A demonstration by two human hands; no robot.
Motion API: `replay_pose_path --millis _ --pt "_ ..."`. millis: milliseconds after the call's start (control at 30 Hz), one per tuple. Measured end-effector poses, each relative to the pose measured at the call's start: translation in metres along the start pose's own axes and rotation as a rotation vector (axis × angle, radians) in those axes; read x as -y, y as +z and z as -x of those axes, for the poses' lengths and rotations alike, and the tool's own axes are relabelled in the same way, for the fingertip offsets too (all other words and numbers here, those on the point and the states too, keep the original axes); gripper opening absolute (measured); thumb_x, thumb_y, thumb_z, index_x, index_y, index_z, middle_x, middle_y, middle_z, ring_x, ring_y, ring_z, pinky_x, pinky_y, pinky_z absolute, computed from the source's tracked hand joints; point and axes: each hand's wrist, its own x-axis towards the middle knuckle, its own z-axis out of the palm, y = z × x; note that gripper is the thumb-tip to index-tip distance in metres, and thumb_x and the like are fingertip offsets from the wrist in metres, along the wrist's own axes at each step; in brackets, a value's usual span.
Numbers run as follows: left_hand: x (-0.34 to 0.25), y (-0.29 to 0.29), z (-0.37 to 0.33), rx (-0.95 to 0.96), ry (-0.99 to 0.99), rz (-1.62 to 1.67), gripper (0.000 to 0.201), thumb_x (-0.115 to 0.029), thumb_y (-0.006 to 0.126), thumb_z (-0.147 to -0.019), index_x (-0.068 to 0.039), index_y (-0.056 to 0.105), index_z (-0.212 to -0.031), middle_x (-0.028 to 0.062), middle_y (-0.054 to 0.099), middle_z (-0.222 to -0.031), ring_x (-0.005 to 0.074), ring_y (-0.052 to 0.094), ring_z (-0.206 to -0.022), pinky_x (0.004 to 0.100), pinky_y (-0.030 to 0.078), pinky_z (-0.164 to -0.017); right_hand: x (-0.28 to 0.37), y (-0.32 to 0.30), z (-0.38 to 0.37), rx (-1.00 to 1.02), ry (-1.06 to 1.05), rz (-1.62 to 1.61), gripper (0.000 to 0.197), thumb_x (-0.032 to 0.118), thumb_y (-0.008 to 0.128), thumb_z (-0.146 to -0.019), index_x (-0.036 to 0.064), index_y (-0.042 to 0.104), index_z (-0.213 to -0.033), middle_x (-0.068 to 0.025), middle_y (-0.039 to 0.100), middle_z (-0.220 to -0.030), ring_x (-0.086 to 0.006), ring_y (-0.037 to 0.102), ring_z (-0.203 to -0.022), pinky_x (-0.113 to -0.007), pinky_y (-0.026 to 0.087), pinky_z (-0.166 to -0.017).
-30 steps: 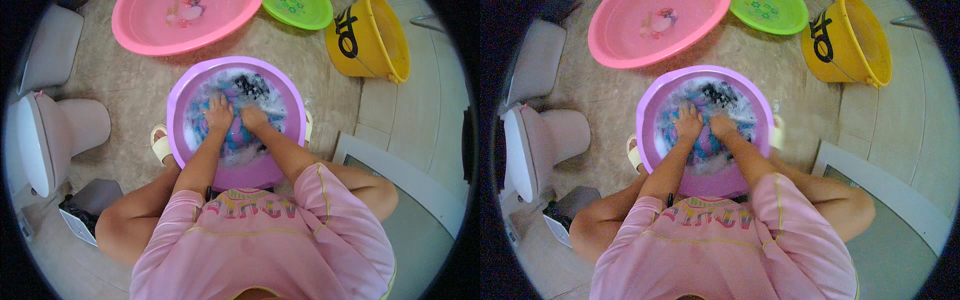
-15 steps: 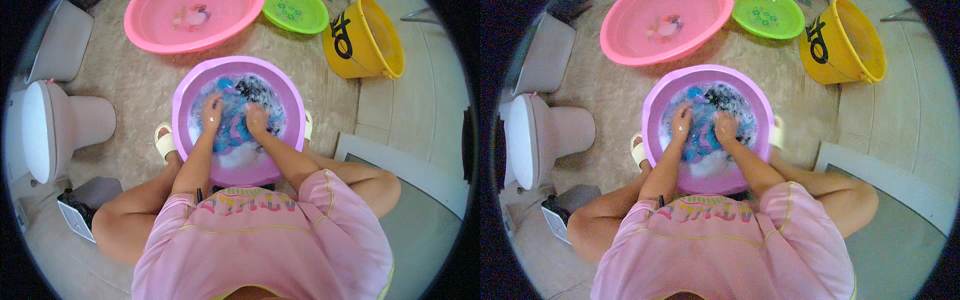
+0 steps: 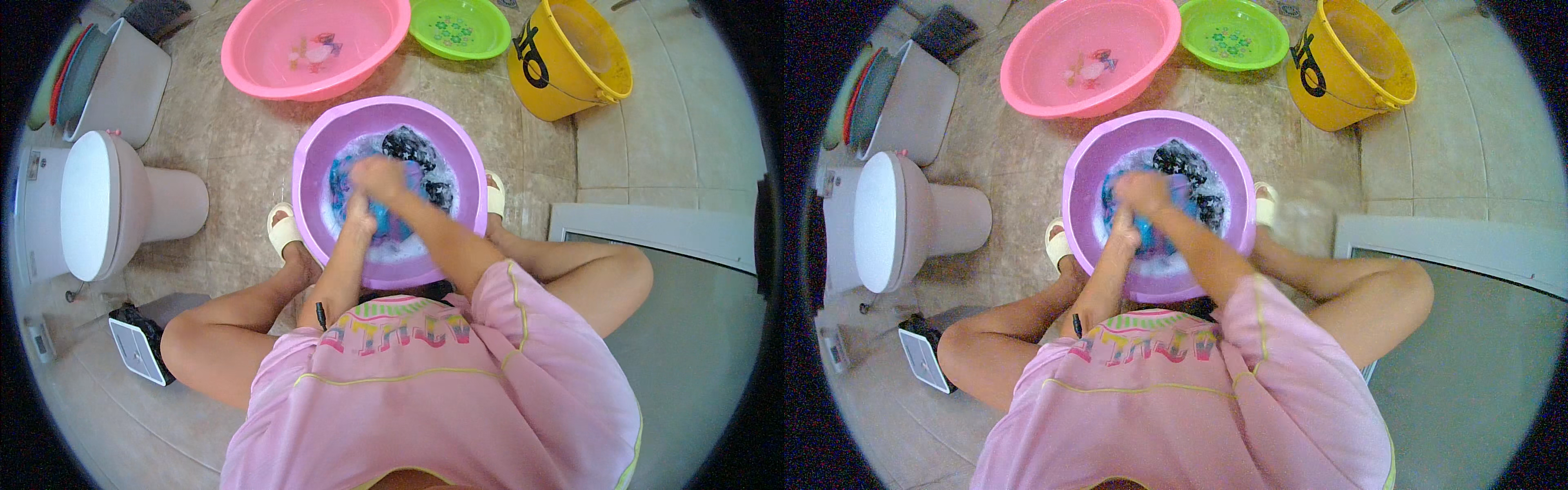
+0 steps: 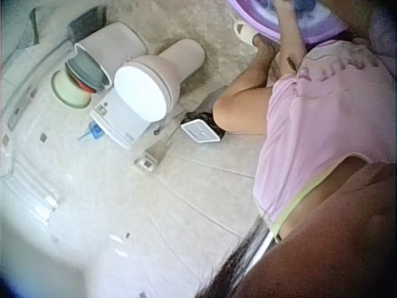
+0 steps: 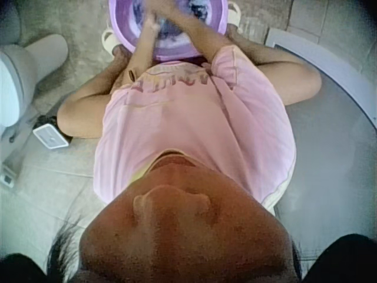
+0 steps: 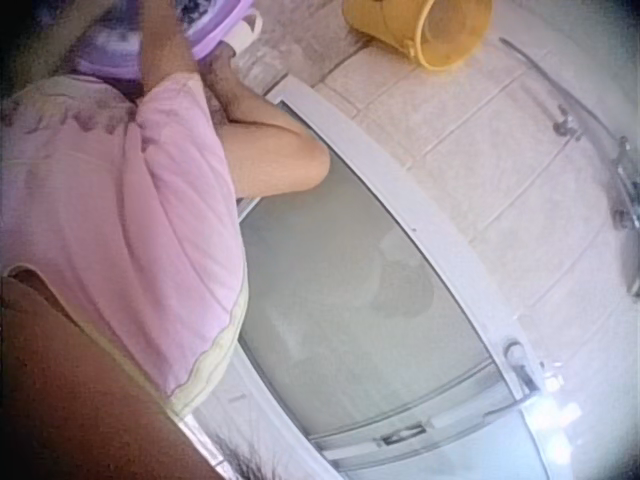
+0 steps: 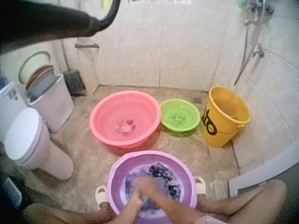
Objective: The person washes clothes by hand in a purple basin filled with soapy water. They scrub the garments together, lift them up to check progress, and add more detergent from a small container into the basin.
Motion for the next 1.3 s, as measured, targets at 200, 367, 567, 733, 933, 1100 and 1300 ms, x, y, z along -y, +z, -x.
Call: replay_pose_path --millis 200,367,567,733,933,1100,1300 --pt "0.023 -0.024 0.011 0.287 0.163 0.071 0.043 -0.037 0.052 -0.079 -0.008 0.050 -0.111 0.0097 0.054 -0.109 0.0234 0.052 -0.099 0.0399 0.042 -0.085 0.024 -0.025 0.047 -0.085 0.253 -0.182 0.035 0.035 0.043 -0.076 0.0069 0.063 -0.070 -0.0159 0.061 -0.074 -0.0313 0.059 -0.063 -0.048 0.045 -0.057" --pt "-0.008 0.002 0.016 0.173 0.090 0.069 0.035 -0.031 0.053 -0.079 -0.007 0.052 -0.104 0.0100 0.056 -0.105 0.0234 0.054 -0.095 0.0413 0.043 -0.083 0.016 -0.021 0.040 -0.071 -0.079 -0.116 0.033 0.038 0.050 -0.072 0.0079 0.064 -0.072 -0.0166 0.062 -0.077 -0.0309 0.060 -0.067 -0.045 0.046 -0.057" --pt "-0.057 0.002 0.013 -0.231 0.560 -0.744 0.027 -0.028 0.058 -0.076 -0.005 0.054 -0.090 0.0150 0.059 -0.087 0.0296 0.057 -0.077 0.0385 0.045 -0.072 -0.100 -0.050 -0.002 0.174 0.366 0.115 0.037 0.039 0.055 -0.074 0.0035 0.062 -0.085 -0.0193 0.060 -0.089 -0.0348 0.060 -0.071 -0.046 0.047 -0.061" --pt "-0.029 -0.017 -0.004 -0.580 1.163 -1.931 0.055 -0.035 0.056 -0.076 -0.014 0.039 -0.124 0.0217 0.033 -0.130 0.0329 0.038 -0.115 0.0505 0.030 -0.091 -0.070 -0.018 0.036 -0.135 -0.049 0.220 0.054 0.040 0.058 -0.071 0.0121 0.045 -0.116 -0.0181 0.043 -0.116 -0.0321 0.050 -0.094 -0.045 0.042 -0.070" --pt "0.009 -0.039 -0.058 -0.393 0.934 -1.927 0.049 -0.032 0.047 -0.081 -0.016 0.039 -0.126 0.0128 0.018 -0.139 0.0306 0.014 -0.129 0.0562 0.010 -0.099 -0.081 0.049 0.035 -0.049 -0.161 0.241 0.038 0.023 0.053 -0.075 0.0128 0.051 -0.111 -0.0144 0.047 -0.112 -0.0291 0.048 -0.093 -0.044 0.040 -0.072" --pt "0.011 -0.044 -0.098 -0.382 0.715 -1.899 0.047 -0.032 0.046 -0.079 -0.007 0.044 -0.118 0.0193 0.033 -0.129 0.0346 0.030 -0.119 0.0485 0.024 -0.097 -0.102 0.079 0.001 0.391 0.038 0.195 0.028 0.020 0.049 -0.075 0.0080 0.056 -0.099 -0.0164 0.055 -0.093 -0.0289 0.055 -0.080 -0.044 0.039 -0.072" --pt "0.001 -0.057 -0.121 -0.206 0.663 -2.235 0.042 -0.036 0.050 -0.075 -0.007 0.055 -0.106 0.0175 0.049 -0.114 0.0322 0.046 -0.104 0.0472 0.035 -0.087 -0.106 0.082 -0.005 0.599 0.072 -0.076 0.037 0.028 0.050 -0.075 0.0086 0.052 -0.107 -0.0168 0.056 -0.098 -0.0306 0.057 -0.085 -0.045 0.043 -0.075"
